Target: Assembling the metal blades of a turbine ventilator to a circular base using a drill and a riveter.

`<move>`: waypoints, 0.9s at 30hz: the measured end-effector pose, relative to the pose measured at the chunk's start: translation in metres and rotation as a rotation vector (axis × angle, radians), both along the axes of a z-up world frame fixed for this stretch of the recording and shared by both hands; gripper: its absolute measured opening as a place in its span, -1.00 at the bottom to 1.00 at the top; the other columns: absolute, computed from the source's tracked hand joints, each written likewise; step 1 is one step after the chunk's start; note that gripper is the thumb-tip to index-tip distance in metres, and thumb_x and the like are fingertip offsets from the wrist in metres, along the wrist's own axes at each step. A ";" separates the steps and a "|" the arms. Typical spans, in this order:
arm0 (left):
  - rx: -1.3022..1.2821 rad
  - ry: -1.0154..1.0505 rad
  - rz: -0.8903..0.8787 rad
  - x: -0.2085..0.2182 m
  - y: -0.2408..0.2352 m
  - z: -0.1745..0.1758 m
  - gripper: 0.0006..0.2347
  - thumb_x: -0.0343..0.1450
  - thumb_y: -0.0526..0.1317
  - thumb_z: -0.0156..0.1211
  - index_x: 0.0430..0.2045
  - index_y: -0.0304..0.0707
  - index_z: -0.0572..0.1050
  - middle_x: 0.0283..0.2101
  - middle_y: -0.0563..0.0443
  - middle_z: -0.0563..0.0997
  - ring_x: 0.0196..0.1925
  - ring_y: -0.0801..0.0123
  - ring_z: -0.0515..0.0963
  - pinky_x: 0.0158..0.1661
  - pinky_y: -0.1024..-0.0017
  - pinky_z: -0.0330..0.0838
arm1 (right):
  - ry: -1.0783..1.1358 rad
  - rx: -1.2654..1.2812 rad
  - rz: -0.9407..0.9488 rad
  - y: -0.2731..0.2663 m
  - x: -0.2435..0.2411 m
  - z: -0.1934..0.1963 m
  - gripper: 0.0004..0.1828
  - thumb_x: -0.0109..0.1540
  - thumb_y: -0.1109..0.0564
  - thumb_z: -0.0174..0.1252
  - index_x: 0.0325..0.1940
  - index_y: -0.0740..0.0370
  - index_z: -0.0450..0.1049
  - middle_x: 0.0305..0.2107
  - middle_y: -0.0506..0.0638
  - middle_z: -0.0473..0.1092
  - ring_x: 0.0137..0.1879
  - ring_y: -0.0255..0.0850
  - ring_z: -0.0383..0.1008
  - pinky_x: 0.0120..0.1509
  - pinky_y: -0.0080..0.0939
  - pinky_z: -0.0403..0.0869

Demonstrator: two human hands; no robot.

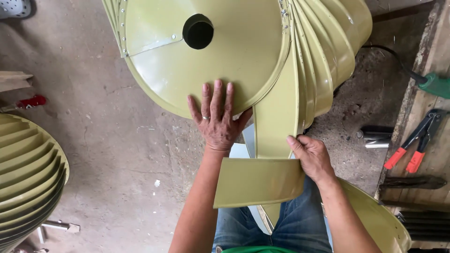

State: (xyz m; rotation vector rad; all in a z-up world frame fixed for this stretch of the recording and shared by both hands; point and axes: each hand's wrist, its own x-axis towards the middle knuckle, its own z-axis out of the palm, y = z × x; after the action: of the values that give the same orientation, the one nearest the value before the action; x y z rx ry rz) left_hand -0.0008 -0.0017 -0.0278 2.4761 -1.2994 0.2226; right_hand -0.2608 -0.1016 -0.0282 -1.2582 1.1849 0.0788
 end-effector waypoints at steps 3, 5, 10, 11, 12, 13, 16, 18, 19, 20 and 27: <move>0.032 -0.023 -0.009 -0.001 0.001 -0.004 -0.40 0.54 0.28 0.16 0.39 -0.05 0.34 0.46 0.00 0.29 0.55 0.09 0.18 0.49 -0.26 -0.08 | -0.038 -0.047 -0.016 -0.002 0.009 0.012 -0.66 0.35 -0.04 0.17 -0.36 0.25 0.57 -0.57 -0.26 0.40 -0.39 -0.50 0.29 -0.31 -0.41 0.32; 0.047 -0.051 -0.006 0.000 0.002 -0.006 -0.38 0.53 0.33 0.11 0.39 -0.03 0.34 0.46 0.02 0.30 0.55 0.11 0.18 0.49 -0.25 -0.07 | -0.028 -0.087 0.000 0.000 0.007 0.009 -0.64 0.39 -0.03 0.19 -0.36 0.27 0.56 -0.57 -0.22 0.33 -0.39 -0.47 0.23 -0.31 -0.38 0.28; 0.031 -0.051 -0.004 0.001 0.002 -0.008 -0.37 0.52 0.34 0.11 0.38 -0.03 0.35 0.46 0.02 0.30 0.55 0.11 0.18 0.49 -0.25 -0.07 | -0.012 -0.094 -0.023 -0.001 0.012 0.017 -0.69 0.35 -0.03 0.17 -0.32 0.24 0.59 -0.58 -0.24 0.40 -0.41 -0.49 0.29 -0.31 -0.43 0.32; 0.023 -0.048 -0.004 0.000 0.001 -0.008 -0.37 0.52 0.34 0.12 0.37 -0.04 0.35 0.45 0.01 0.30 0.55 0.11 0.18 0.48 -0.26 -0.08 | -0.001 -0.109 -0.014 -0.001 0.009 0.015 -0.68 0.36 -0.03 0.17 -0.33 0.24 0.58 -0.60 -0.23 0.37 -0.43 -0.49 0.26 -0.33 -0.42 0.30; 0.022 -0.046 -0.005 -0.001 0.000 -0.008 -0.37 0.52 0.34 0.12 0.37 -0.04 0.35 0.45 0.01 0.30 0.55 0.11 0.18 0.48 -0.26 -0.08 | 0.001 -0.110 -0.016 0.000 0.006 0.014 -0.68 0.36 -0.03 0.17 -0.33 0.24 0.58 -0.60 -0.23 0.37 -0.43 -0.49 0.26 -0.33 -0.42 0.30; 0.027 -0.043 -0.001 0.000 0.001 -0.008 -0.37 0.51 0.34 0.12 0.37 -0.04 0.36 0.45 0.01 0.31 0.55 0.11 0.18 0.48 -0.26 -0.08 | 0.022 -0.116 -0.003 0.001 0.005 0.012 -0.65 0.37 -0.04 0.18 -0.36 0.25 0.57 -0.62 -0.21 0.32 -0.44 -0.47 0.22 -0.34 -0.40 0.27; 0.033 -0.033 0.005 0.000 0.001 -0.008 -0.36 0.50 0.36 0.12 0.36 -0.04 0.38 0.44 0.01 0.33 0.55 0.11 0.18 0.48 -0.27 -0.08 | -0.006 -0.107 -0.022 0.000 0.006 0.012 -0.63 0.38 -0.04 0.19 -0.40 0.25 0.54 -0.61 -0.23 0.30 -0.42 -0.47 0.21 -0.34 -0.40 0.27; 0.036 -0.024 0.006 0.000 0.000 -0.009 -0.35 0.49 0.36 0.13 0.35 -0.03 0.38 0.44 0.01 0.33 0.54 0.10 0.19 0.48 -0.27 -0.09 | -0.052 -0.089 -0.054 -0.001 0.007 0.013 -0.64 0.37 -0.03 0.19 -0.40 0.25 0.53 -0.58 -0.26 0.34 -0.40 -0.49 0.24 -0.32 -0.41 0.29; 0.027 -0.020 0.007 0.001 0.000 -0.009 -0.35 0.48 0.37 0.13 0.35 -0.03 0.38 0.43 0.01 0.33 0.54 0.10 0.19 0.48 -0.28 -0.09 | -0.035 -0.090 -0.052 -0.002 0.006 0.013 -0.65 0.36 -0.04 0.18 -0.39 0.23 0.54 -0.58 -0.25 0.37 -0.40 -0.50 0.26 -0.32 -0.42 0.31; 0.017 -0.016 0.008 0.001 0.000 -0.009 -0.34 0.47 0.38 0.13 0.35 -0.03 0.38 0.43 0.01 0.33 0.54 0.10 0.19 0.47 -0.28 -0.10 | -0.018 -0.091 -0.049 -0.003 0.004 0.014 -0.67 0.35 -0.04 0.18 -0.38 0.22 0.55 -0.58 -0.25 0.40 -0.41 -0.50 0.29 -0.32 -0.42 0.32; 0.030 -0.004 0.007 -0.002 0.000 -0.007 -0.34 0.48 0.37 0.14 0.35 -0.04 0.37 0.43 -0.01 0.34 0.54 0.08 0.19 0.48 -0.29 -0.10 | 0.015 -0.167 0.000 -0.004 0.015 0.023 -0.63 0.37 -0.08 0.17 -0.34 0.23 0.56 -0.56 -0.19 0.44 -0.37 -0.47 0.35 -0.27 -0.38 0.37</move>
State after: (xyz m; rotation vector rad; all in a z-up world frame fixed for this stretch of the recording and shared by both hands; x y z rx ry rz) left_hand -0.0024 -0.0016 -0.0344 2.5064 -1.3057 0.2111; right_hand -0.2459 -0.1055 -0.0055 -1.4058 1.2239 -0.0115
